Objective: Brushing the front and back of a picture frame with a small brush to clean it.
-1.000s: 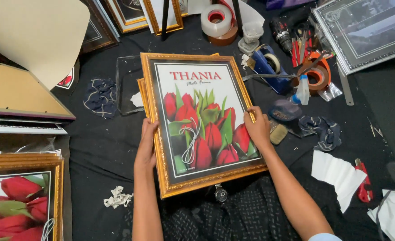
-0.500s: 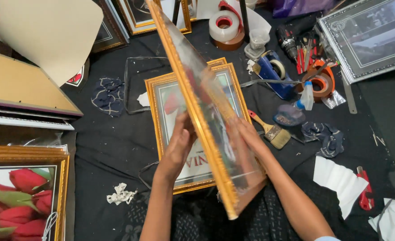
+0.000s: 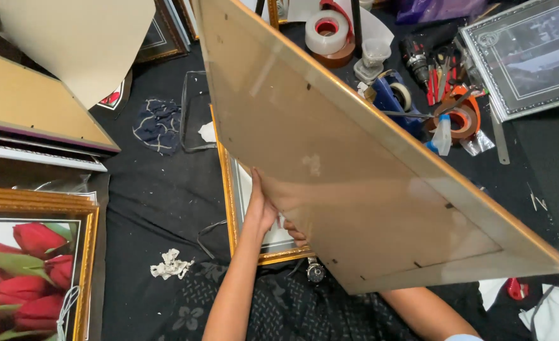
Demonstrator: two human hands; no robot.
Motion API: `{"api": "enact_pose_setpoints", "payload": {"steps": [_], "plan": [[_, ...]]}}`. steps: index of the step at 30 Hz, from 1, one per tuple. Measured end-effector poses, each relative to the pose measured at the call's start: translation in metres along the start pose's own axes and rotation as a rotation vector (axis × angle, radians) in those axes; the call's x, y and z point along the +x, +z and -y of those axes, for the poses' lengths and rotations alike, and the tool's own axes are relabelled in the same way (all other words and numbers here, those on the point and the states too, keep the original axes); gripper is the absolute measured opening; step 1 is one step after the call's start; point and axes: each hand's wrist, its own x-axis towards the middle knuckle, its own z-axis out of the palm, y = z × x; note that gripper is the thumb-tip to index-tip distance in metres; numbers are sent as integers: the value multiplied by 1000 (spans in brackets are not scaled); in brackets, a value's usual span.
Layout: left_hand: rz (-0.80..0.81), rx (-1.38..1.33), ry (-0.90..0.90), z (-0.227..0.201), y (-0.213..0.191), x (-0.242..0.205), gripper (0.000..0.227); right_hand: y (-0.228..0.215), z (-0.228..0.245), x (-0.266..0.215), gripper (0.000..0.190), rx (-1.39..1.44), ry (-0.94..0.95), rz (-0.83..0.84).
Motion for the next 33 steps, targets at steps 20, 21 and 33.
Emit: {"api": "enact_pose_setpoints", "payload": {"steps": [20, 21, 33], "plan": [[-233, 61, 228, -32, -71, 40, 47, -108, -105, 71, 37, -97, -678, -265], [-252, 77, 220, -32, -80, 45, 49, -111, -107, 72, 36, -104, -709, -277], [-263, 363, 79, -63, -119, 37, 65, -58, 46, -1, 45, 431, 296, 156]]}}
